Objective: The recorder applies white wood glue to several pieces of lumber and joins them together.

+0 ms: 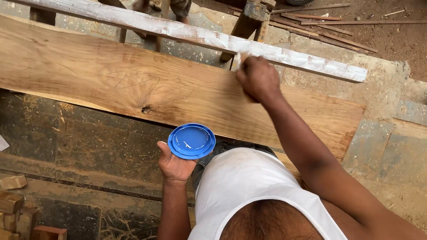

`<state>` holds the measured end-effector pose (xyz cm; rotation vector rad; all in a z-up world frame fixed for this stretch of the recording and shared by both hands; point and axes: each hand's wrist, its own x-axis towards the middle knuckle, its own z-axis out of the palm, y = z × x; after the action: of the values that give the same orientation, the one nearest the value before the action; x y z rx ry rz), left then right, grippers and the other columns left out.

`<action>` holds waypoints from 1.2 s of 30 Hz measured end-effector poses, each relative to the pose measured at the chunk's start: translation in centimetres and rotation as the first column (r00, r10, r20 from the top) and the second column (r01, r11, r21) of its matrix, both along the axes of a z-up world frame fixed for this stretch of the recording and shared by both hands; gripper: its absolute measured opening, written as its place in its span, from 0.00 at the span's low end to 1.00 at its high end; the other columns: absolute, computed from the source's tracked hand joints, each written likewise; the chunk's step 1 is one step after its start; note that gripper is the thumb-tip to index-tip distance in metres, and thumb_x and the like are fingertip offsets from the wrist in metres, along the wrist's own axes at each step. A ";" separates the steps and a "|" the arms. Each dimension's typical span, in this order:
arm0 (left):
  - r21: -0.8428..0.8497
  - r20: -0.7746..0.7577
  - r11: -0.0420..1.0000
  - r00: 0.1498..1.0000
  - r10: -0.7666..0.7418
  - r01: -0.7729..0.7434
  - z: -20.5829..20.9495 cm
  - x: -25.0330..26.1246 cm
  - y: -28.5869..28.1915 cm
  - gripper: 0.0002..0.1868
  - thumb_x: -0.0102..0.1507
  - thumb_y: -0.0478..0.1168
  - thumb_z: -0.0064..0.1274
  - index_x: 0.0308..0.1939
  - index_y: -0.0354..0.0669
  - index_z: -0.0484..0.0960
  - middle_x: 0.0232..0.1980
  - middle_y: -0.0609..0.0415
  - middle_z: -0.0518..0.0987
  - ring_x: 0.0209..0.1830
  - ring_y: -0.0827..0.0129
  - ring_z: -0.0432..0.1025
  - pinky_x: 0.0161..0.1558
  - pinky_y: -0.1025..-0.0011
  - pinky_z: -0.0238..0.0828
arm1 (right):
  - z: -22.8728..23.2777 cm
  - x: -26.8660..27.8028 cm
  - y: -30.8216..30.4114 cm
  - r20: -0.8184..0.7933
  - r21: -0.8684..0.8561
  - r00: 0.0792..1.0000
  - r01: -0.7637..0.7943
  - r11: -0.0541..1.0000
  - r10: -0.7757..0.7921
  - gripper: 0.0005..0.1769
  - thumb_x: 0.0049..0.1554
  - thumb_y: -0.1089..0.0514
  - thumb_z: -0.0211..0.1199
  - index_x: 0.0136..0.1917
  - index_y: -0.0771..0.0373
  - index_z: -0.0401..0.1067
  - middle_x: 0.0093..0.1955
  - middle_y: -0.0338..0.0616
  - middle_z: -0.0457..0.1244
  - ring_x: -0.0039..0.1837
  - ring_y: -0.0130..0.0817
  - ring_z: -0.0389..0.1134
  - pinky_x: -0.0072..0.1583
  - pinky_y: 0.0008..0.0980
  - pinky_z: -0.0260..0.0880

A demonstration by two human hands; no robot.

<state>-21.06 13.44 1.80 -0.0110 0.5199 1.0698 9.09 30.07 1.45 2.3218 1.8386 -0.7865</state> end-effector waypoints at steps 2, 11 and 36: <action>-0.005 0.002 1.000 1.000 0.003 -0.003 -0.1 -0.6 -0.3 0.49 0.63 0.70 0.52 0.72 0.33 0.66 0.70 0.36 0.70 0.69 0.43 0.67 0.64 0.28 0.64 | -0.1 0.4 -0.2 -0.036 -0.029 0.996 0.075 0.997 -0.076 0.25 0.61 0.40 0.59 0.60 0.60 0.71 0.52 0.54 0.65 0.49 0.45 0.70 0.48 0.48 0.73; 0.008 0.031 0.992 0.991 -0.130 0.129 -0.8 -8.5 6.7 0.49 0.62 0.71 0.52 0.73 0.36 0.65 0.72 0.39 0.70 0.71 0.44 0.65 0.65 0.31 0.63 | -0.2 -5.5 3.0 -0.027 0.216 0.984 0.180 0.960 -0.178 0.23 0.55 0.41 0.64 0.58 0.56 0.77 0.54 0.56 0.67 0.54 0.55 0.69 0.54 0.53 0.71; 0.022 -0.007 0.966 0.966 -0.257 0.257 0.7 -29.9 18.3 0.47 0.62 0.70 0.53 0.70 0.36 0.68 0.69 0.38 0.71 0.69 0.44 0.67 0.65 0.28 0.63 | 0.7 -21.0 7.5 0.122 -0.012 0.909 0.403 0.915 -0.399 0.21 0.62 0.43 0.60 0.62 0.57 0.74 0.54 0.56 0.62 0.48 0.42 0.68 0.48 0.41 0.75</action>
<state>-50.95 31.76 2.55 0.0776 0.4979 0.8216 -11.93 37.59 2.13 2.6963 1.3018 -0.6919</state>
